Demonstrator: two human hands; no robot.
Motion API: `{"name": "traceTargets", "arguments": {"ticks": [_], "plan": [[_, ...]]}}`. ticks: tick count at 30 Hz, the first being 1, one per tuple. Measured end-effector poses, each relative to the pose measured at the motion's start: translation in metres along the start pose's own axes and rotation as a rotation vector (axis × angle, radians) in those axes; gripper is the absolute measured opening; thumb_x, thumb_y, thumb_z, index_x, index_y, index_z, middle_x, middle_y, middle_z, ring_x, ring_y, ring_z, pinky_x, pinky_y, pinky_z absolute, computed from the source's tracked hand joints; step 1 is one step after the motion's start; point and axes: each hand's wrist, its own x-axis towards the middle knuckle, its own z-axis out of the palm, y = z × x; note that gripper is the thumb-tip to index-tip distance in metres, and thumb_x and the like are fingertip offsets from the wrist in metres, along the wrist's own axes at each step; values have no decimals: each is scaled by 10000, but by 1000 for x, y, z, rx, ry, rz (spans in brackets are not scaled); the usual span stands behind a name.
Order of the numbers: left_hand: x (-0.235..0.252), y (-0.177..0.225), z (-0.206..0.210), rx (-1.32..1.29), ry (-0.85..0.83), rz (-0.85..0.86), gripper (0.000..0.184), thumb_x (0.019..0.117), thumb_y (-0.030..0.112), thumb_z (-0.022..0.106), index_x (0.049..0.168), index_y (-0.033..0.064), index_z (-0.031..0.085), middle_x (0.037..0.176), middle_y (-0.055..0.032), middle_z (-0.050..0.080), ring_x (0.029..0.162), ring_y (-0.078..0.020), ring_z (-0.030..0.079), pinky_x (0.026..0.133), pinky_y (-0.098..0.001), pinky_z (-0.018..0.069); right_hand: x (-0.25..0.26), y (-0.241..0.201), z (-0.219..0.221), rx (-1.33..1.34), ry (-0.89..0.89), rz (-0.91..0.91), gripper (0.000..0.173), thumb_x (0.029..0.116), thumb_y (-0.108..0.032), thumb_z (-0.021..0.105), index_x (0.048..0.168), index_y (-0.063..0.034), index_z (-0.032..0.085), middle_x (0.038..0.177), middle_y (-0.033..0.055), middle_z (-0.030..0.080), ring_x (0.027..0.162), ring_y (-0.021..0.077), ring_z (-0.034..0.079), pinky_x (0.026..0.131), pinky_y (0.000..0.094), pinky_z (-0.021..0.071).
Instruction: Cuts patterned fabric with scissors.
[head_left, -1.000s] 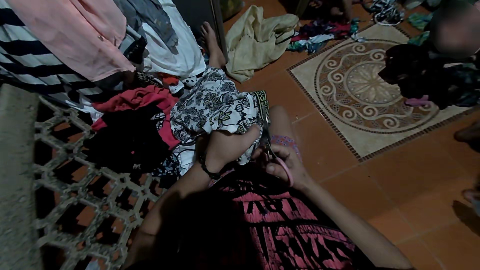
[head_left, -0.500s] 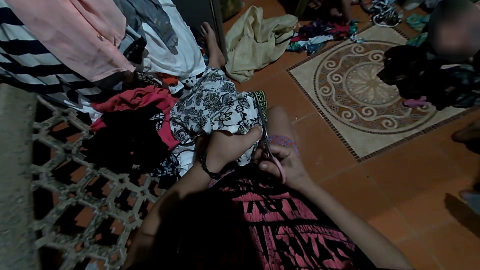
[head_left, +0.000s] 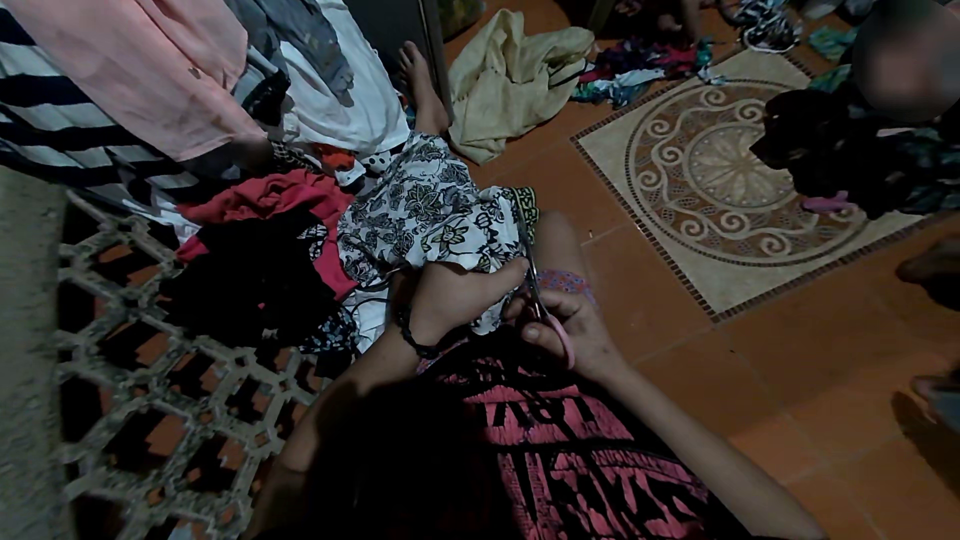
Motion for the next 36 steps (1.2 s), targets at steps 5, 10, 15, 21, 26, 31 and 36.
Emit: {"name": "traceTargets", "arguments": {"ticks": [5, 10, 15, 21, 26, 31, 36], "plan": [[-1, 1, 2, -44, 20, -6, 256, 821, 134, 832, 1032, 59, 708, 858, 52, 718, 803, 22, 675, 755, -196, 583, 0, 0, 2, -3, 27, 24, 202, 937, -315, 735, 986, -121, 707, 740, -136, 655, 560, -61, 550, 492, 127, 464], [9, -1, 0, -828, -107, -410, 273, 1066, 302, 516, 1181, 87, 637, 994, -41, 719, 903, -132, 704, 823, -333, 603, -3, 2, 2, -64, 60, 63, 174, 925, -284, 742, 965, -120, 701, 735, -139, 651, 559, -56, 557, 496, 132, 474], [19, -16, -3, -1152, -210, -669, 339, 1056, 312, 366, 962, 121, 629, 822, -55, 689, 727, -142, 697, 652, -306, 600, -5, 6, 5, -62, 58, 114, 156, 921, -272, 743, 959, -126, 702, 696, -139, 647, 537, -53, 554, 484, 138, 474], [15, -13, -4, -1132, -184, -561, 411, 1065, 474, 411, 1033, 138, 646, 846, -44, 696, 761, -140, 705, 694, -327, 616, -7, 8, 5, -63, 19, 119, 156, 906, -283, 757, 950, -141, 710, 680, -155, 643, 538, -59, 554, 491, 135, 472], [3, -10, -5, -739, -32, -154, 119, 970, 75, 608, 1042, 73, 703, 910, -3, 742, 856, -90, 705, 815, -301, 594, -5, 6, 4, 15, -45, 61, 204, 926, -330, 744, 1005, -144, 716, 763, -141, 668, 569, -59, 562, 497, 132, 478], [3, -15, -9, -650, -91, 55, 181, 864, -14, 706, 1004, 100, 718, 880, 20, 753, 803, -65, 714, 770, -266, 612, 1, 10, 1, 95, -126, -53, 314, 936, -442, 716, 1053, -151, 716, 771, -145, 652, 622, -65, 559, 543, 127, 465], [1, -15, -8, -620, -134, 33, 176, 840, -33, 722, 973, 82, 724, 864, 16, 758, 806, -64, 721, 785, -269, 614, 8, 6, 1, 93, -118, -69, 318, 934, -445, 717, 1040, -146, 714, 777, -139, 660, 628, -57, 572, 553, 136, 484]]}}
